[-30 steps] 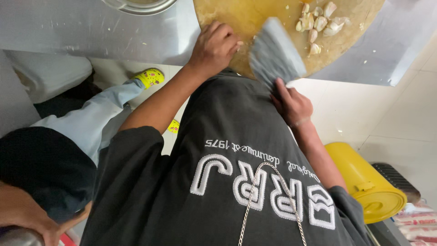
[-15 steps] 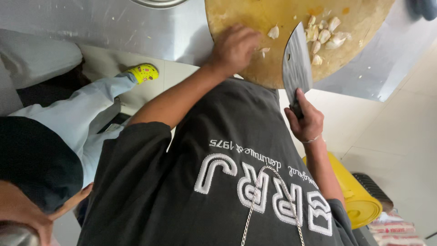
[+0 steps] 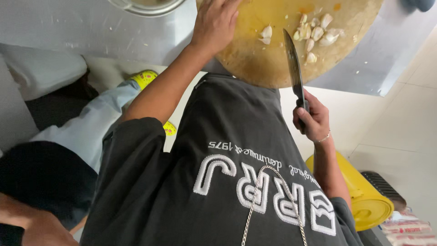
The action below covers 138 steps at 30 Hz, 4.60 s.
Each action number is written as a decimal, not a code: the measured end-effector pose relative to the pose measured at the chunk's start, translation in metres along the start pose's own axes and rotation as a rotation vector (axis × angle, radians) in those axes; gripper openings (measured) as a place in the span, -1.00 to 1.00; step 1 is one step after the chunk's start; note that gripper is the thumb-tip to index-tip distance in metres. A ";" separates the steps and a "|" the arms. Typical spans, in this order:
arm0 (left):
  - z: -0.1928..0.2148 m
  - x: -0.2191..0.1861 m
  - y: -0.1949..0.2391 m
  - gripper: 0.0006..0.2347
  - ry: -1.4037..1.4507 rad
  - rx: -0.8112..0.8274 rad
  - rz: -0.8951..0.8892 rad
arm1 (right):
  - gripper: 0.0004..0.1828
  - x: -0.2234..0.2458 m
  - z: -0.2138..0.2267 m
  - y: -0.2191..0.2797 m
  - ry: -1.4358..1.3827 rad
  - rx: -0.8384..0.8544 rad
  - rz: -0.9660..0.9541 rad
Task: The person uses a cleaver to smash garlic cloves on a wooden cutting board. They then peel the skin off the cloves by hand and place the peeled garlic into a metal bowl. The person repeats this process for multiple cloves.
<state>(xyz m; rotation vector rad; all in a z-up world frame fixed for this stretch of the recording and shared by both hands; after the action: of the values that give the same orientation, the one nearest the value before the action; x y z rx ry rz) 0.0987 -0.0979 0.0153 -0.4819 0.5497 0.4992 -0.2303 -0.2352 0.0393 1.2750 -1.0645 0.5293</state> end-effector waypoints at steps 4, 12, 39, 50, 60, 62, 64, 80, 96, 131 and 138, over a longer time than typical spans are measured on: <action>-0.005 0.002 -0.013 -0.79 0.008 0.007 -0.008 | -0.39 -0.004 -0.009 0.003 -0.090 0.100 -0.156; -0.057 -0.009 -0.011 -0.85 -0.105 0.197 -0.096 | -0.41 -0.017 0.005 -0.030 -0.341 -0.055 -0.094; 0.003 -0.052 0.047 -0.81 0.320 -0.012 0.022 | -0.53 0.005 0.010 -0.015 -0.332 -0.036 -0.084; 0.003 -0.114 -0.014 -0.75 0.181 -0.182 -0.254 | -0.43 0.043 -0.009 -0.051 -0.399 0.141 -0.185; -0.004 -0.059 0.004 -0.88 0.162 0.106 -0.079 | -0.38 0.130 0.099 -0.184 1.650 -0.150 0.311; -0.012 -0.064 0.017 -0.88 0.205 0.181 -0.056 | -0.43 0.136 0.093 -0.195 1.678 -0.117 0.396; -0.019 -0.061 0.019 -0.88 0.236 0.211 0.007 | -0.52 0.152 0.081 -0.201 1.641 -0.109 0.543; -0.078 -0.116 -0.046 -0.89 0.476 0.258 0.019 | -0.57 0.077 0.084 -0.110 1.139 -0.390 0.397; -0.122 -0.087 -0.018 -0.80 1.343 0.408 0.557 | -0.74 0.111 0.026 -0.112 0.671 -0.287 0.432; -0.003 -0.043 0.022 -0.75 1.142 -0.060 0.401 | -0.91 0.108 -0.072 -0.157 0.233 -0.092 0.291; -0.018 -0.030 0.029 -0.77 1.612 0.138 0.376 | -0.91 0.083 -0.073 -0.160 -0.166 0.061 0.003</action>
<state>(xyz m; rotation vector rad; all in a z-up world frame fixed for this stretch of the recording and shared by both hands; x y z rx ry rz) 0.0537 -0.0946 0.0112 -0.5853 2.2352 0.3311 -0.0359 -0.2283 0.0349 1.3901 -1.1958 0.4672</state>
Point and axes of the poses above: each hand's wrist, its own y-axis away from the middle knuckle, its own z-axis out of the back of the hand, x = y × z, the point moved 8 cm from there along -y, towards the middle knuckle, and after that the axes turned 3 degrees about -z, right-handed, at the moved point
